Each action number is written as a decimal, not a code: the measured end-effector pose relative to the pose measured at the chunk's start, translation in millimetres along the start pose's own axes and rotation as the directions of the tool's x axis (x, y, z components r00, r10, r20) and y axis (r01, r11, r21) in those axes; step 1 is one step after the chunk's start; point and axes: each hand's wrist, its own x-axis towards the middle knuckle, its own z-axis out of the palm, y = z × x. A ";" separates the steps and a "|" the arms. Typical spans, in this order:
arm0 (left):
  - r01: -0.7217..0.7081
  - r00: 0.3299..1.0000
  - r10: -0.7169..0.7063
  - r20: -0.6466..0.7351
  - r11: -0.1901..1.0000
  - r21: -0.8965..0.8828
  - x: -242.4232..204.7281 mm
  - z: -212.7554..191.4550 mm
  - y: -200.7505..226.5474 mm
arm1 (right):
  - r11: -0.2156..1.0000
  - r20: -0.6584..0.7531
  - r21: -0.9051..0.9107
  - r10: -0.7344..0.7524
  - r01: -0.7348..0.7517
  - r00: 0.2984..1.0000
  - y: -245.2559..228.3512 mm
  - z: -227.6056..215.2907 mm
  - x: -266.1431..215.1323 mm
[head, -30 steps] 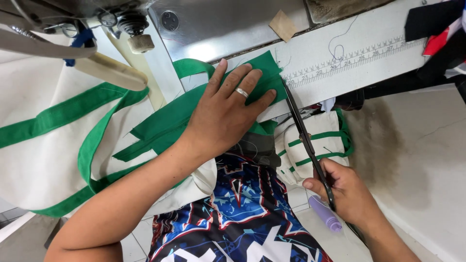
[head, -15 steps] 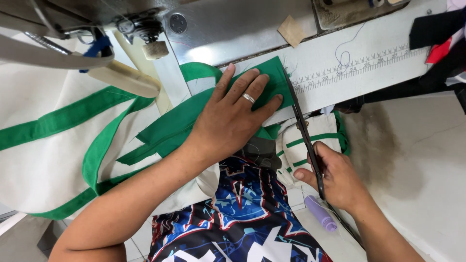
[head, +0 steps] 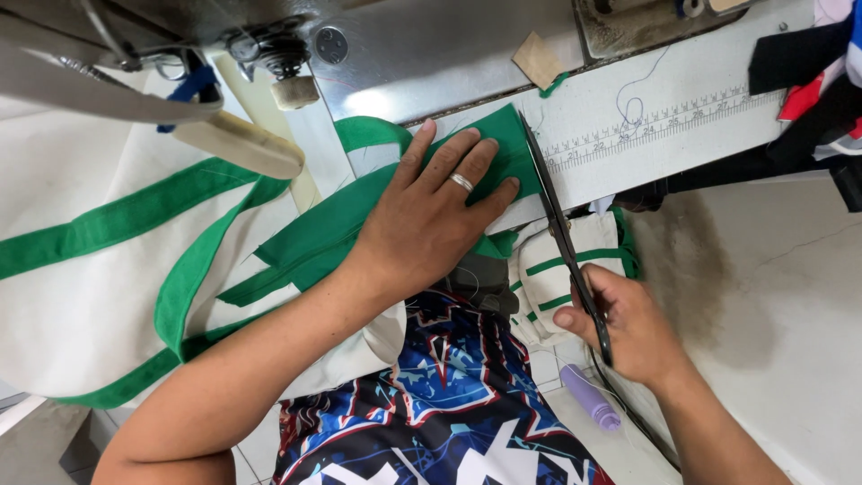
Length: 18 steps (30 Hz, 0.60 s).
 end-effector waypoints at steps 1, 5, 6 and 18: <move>0.001 1.000 -0.001 0.000 1.000 0.000 -1.4 -0.2 0.8 | 1.000 0.001 0.000 0.000 0.000 1.000 -0.9 0.3 2.0; -0.010 1.000 0.010 0.003 1.000 -0.002 -1.3 -0.8 -0.5 | 0.998 -0.029 -0.054 0.009 -0.011 1.000 -6.4 -3.3 11.6; -0.011 1.000 0.011 0.015 1.000 -0.018 -2.3 -0.8 -0.3 | 0.999 -0.026 -0.043 0.015 -0.016 1.000 -7.8 -4.1 12.5; -0.018 1.000 0.018 -0.006 1.000 0.004 -4.0 0.5 -0.6 | 0.990 -0.110 0.006 0.143 -0.143 0.984 -17.5 1.3 6.2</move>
